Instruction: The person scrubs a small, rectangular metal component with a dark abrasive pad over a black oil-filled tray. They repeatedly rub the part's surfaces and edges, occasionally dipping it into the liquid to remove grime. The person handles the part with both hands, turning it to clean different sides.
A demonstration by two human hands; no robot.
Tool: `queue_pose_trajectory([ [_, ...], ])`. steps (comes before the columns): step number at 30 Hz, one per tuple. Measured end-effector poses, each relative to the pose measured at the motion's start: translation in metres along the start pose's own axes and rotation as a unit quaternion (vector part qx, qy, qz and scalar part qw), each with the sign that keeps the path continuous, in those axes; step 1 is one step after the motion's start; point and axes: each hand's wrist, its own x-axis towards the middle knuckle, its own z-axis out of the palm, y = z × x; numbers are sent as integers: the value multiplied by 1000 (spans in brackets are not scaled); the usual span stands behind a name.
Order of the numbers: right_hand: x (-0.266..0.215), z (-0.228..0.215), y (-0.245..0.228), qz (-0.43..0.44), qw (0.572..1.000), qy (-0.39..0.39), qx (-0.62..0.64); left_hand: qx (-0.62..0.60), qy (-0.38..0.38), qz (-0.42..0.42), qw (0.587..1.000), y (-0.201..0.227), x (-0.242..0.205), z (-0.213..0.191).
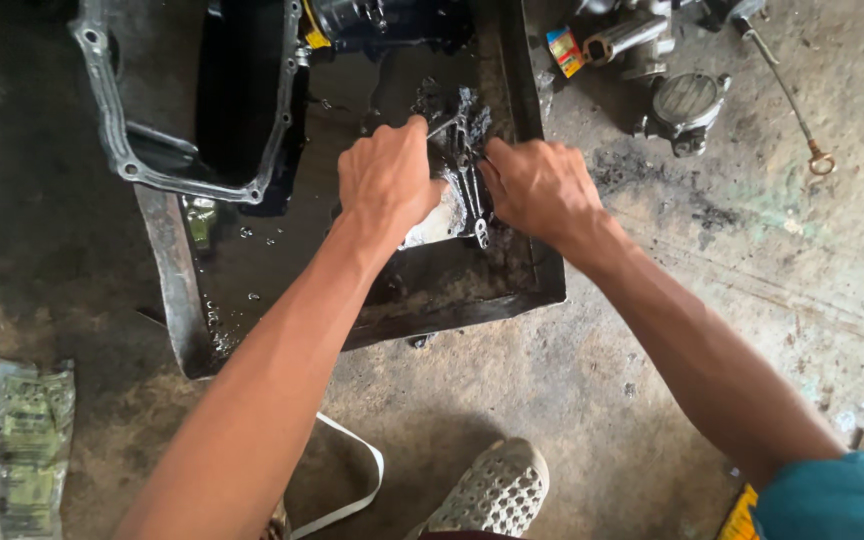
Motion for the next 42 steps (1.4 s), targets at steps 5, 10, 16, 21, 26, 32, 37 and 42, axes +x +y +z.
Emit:
queue_pose_trajectory([
  [5,-26,11,-11,109,987,-112,23,17,-13,-9,1000,0,2,6],
  [10,-26,6,-10,76,996,-46,19,3,6,-16,1000,-2,-4,4],
  [16,-19,9,-4,106,991,-47,66,-8,-8,18,1000,-3,-4,-2],
  [21,-56,27,-13,158,979,-46,122,-1,1,33,999,-6,-13,2],
  [26,-42,26,-24,349,884,-44,309,-7,48,92,995,-8,-21,3],
  [32,-37,6,-28,416,843,-79,332,16,66,122,990,1,-34,3],
  [37,-37,2,-25,424,799,-67,421,39,69,143,987,5,-34,3],
  [42,-37,13,-17,418,785,-54,455,22,62,159,985,0,-30,1],
])
